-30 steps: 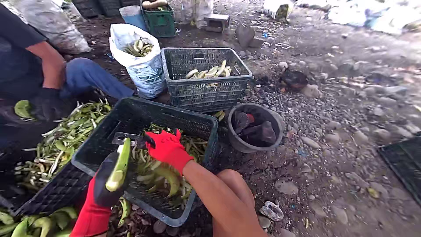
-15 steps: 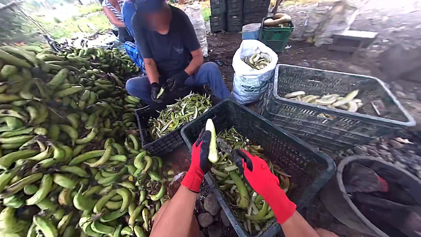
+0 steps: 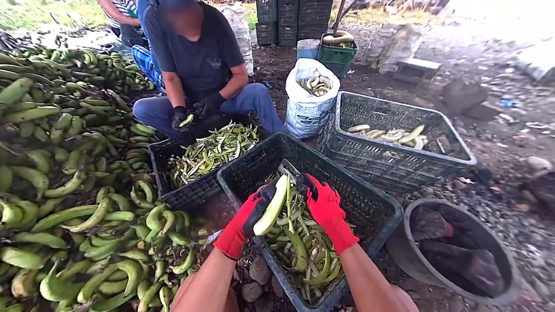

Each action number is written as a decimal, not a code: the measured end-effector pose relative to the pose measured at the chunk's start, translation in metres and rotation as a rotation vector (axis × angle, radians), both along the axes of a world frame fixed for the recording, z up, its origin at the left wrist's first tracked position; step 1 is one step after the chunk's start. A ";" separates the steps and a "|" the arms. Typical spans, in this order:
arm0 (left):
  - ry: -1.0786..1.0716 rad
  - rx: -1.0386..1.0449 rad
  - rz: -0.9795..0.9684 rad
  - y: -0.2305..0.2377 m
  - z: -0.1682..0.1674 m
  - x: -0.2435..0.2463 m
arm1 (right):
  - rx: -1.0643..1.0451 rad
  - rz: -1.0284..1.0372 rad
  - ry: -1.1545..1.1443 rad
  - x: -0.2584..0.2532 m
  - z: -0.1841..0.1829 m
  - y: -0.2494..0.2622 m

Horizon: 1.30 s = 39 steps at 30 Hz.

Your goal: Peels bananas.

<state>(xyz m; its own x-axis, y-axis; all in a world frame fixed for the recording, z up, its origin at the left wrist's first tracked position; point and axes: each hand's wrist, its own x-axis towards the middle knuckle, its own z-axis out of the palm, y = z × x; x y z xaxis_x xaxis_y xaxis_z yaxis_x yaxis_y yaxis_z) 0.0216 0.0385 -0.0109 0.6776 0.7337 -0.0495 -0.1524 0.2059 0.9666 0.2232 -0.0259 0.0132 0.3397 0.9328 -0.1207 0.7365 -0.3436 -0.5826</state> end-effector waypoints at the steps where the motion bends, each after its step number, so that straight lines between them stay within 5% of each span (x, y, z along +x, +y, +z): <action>1: 0.003 -0.017 -0.037 0.000 -0.001 0.000 | -0.003 -0.030 0.056 0.006 -0.002 0.001; 4: -0.059 -0.100 0.095 0.001 -0.003 0.000 | 0.016 -0.095 0.193 0.009 -0.004 -0.005; 9: -0.125 -0.002 0.734 0.011 -0.011 0.018 | -0.060 0.167 0.147 -0.039 -0.015 -0.021; 15: 0.195 0.122 1.177 0.013 0.002 0.014 | -0.187 0.282 -0.058 -0.070 0.005 -0.047; 20: 0.125 0.073 0.950 0.013 -0.004 0.013 | -0.190 0.199 -0.057 -0.062 0.001 -0.039; 28: -0.015 -0.174 -0.146 0.008 -0.005 0.000 | -0.162 0.061 -0.054 -0.010 0.000 -0.002; 30: 0.011 -0.141 -0.286 0.005 -0.004 0.003 | -0.168 0.025 0.039 0.007 -0.006 0.005; 39: 0.047 -0.025 0.321 0.011 -0.017 0.006 | -0.126 -0.043 0.208 0.016 0.009 -0.029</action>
